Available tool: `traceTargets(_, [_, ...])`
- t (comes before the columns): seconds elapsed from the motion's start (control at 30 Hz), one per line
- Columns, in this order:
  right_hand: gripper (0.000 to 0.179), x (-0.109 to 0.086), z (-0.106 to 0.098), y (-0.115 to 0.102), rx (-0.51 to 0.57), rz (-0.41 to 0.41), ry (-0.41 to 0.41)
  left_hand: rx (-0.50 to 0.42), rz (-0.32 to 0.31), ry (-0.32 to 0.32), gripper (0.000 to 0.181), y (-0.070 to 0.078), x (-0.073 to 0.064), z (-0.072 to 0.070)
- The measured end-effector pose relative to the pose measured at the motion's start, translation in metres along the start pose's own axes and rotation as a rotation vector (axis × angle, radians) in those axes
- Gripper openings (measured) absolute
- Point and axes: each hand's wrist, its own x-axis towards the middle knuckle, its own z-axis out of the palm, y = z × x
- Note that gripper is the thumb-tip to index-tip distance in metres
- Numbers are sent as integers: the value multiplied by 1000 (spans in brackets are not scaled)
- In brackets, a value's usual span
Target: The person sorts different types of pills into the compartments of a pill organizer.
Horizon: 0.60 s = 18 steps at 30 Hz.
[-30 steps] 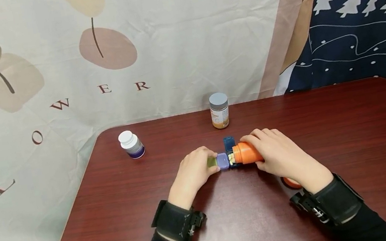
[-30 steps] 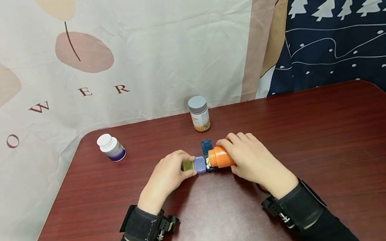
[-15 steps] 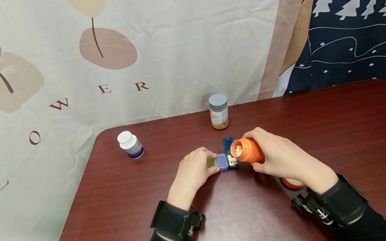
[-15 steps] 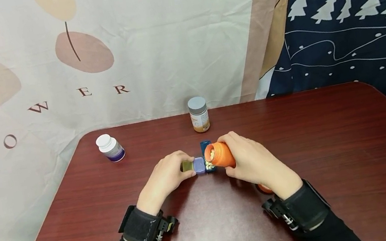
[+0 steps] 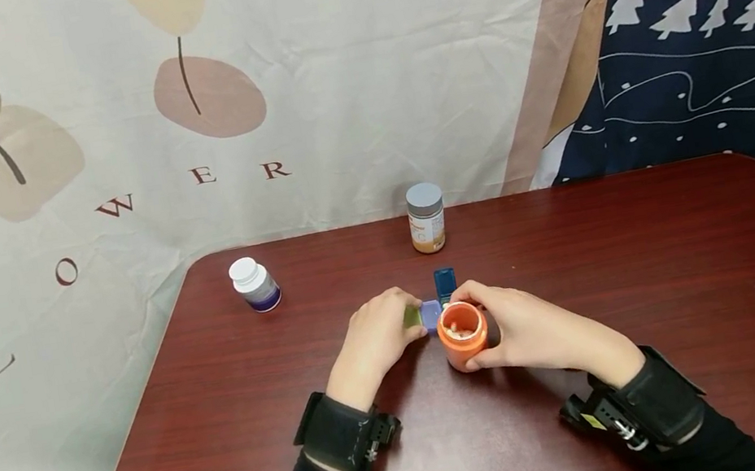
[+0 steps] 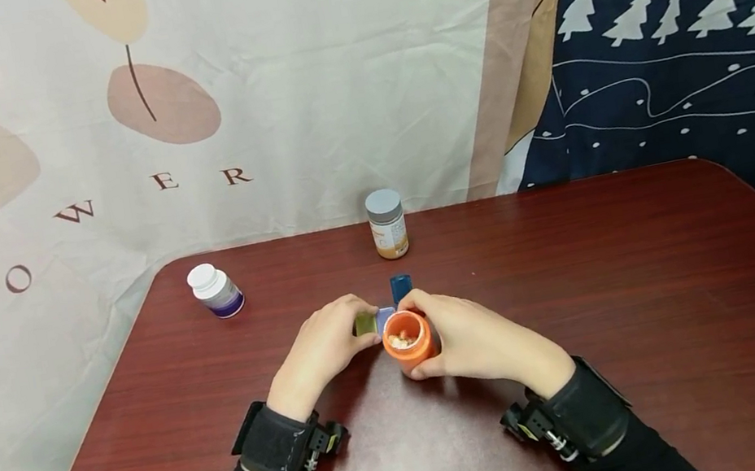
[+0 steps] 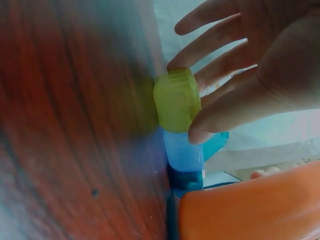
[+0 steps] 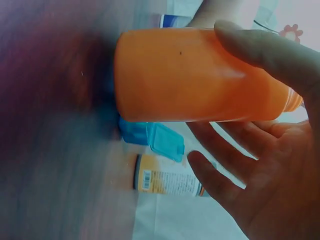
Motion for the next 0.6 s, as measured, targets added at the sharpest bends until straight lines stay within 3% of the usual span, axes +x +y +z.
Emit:
traceTargets(0.2, [62, -1, 7, -1, 3, 1, -17, 137, 63, 67, 37, -27, 23, 41])
traceTargets(0.23, [62, -1, 8, -2, 1, -1, -16, 144, 67, 71, 37, -27, 24, 42])
traceTargets(0.3, [63, -1, 8, -3, -14, -4, -15, 149, 71, 70, 36, -20, 18, 36])
traceTargets(0.43, [72, -5, 1, -5, -82, -1, 2, 147, 59, 31, 37, 10, -4, 0])
traceTargets(0.5, [78, -9, -6, -4, -127, 23, 12, 136, 51, 8, 43, 15, -11, -9])
traceTargets(0.57, [78, -16, -13, -1, -178, 56, 16, 123, 54, -23, 52, 11, -13, -7])
traceTargets(0.6, [74, -20, -16, 1, -209, 81, 14, 102, 58, -42, 58, 2, -10, 1])
